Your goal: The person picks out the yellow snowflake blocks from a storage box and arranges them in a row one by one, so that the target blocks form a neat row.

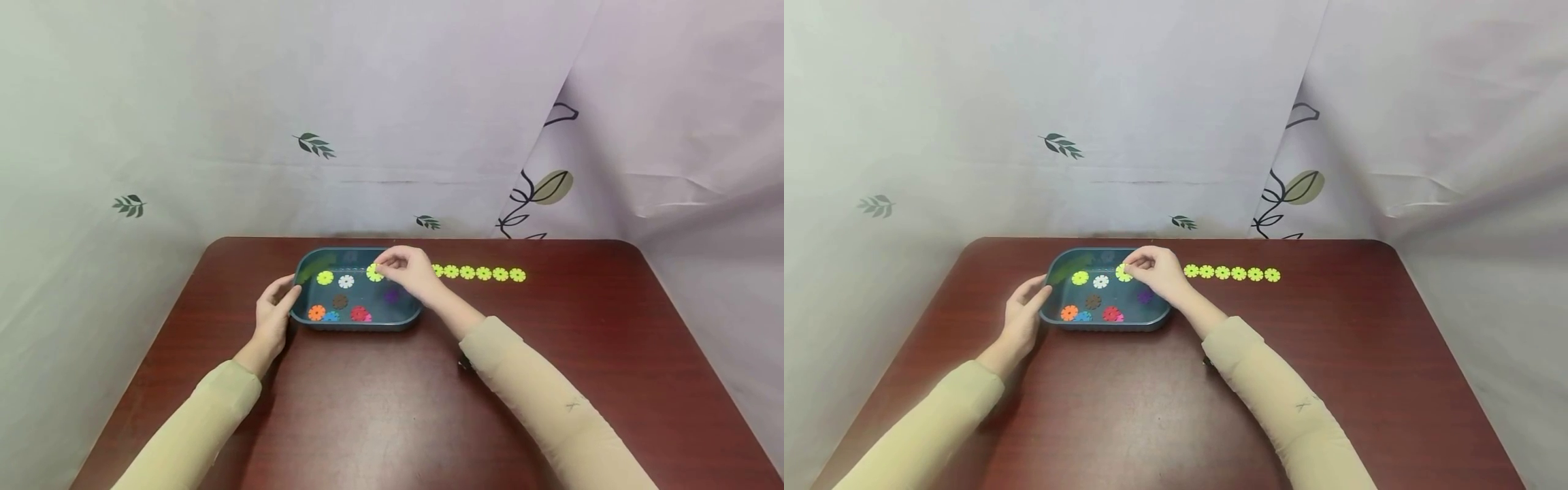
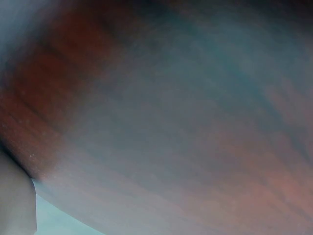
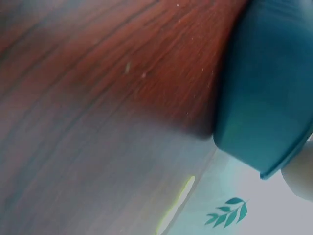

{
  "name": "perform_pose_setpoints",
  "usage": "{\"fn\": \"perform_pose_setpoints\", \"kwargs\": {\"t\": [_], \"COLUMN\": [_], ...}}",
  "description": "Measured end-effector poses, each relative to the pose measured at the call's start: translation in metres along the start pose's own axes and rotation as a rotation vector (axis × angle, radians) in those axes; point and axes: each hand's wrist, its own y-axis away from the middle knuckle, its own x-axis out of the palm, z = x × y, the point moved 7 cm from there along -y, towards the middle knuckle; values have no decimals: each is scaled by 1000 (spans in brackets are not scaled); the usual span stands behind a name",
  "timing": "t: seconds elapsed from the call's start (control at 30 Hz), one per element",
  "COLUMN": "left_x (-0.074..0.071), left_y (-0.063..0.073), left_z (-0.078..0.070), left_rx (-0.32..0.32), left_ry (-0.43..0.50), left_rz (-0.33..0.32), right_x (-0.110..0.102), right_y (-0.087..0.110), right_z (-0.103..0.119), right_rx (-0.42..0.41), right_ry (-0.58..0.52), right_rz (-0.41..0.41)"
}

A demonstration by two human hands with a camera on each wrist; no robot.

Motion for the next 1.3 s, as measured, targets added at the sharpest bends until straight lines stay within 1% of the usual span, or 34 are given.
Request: {"fn": "perform_pose_setpoints", "kwargs": {"t": [0.17, 0.3, 0.43, 0.63, 1.0, 1.13, 1.3], "left_x": [0, 1, 1, 0, 0, 0, -1], "left_y": [-1, -1, -1, -1, 0, 0, -1], "left_z": [2, 2, 2, 2, 1, 1, 1], "left_rx": [-11, -14, -10, -13, -10, 3, 16], "left_ry": [-1, 8, 15, 9, 19, 15, 35], "left_rz": [2, 2, 2, 2, 9, 6, 1], "right_x": [-13, -25, -39, -60, -93, -105, -122], "right_y": [5, 10, 14, 21, 33, 37, 43], "right_z": [-6, -13, -18, -25, -41, -47, -56], "right_rx": [80, 112, 118, 134, 157, 154, 167], "right_ry": [-179, -232, -252, -247, -232, -248, -245], "right_rz": [-27, -54, -86, -140, -178, -202, -229]}}
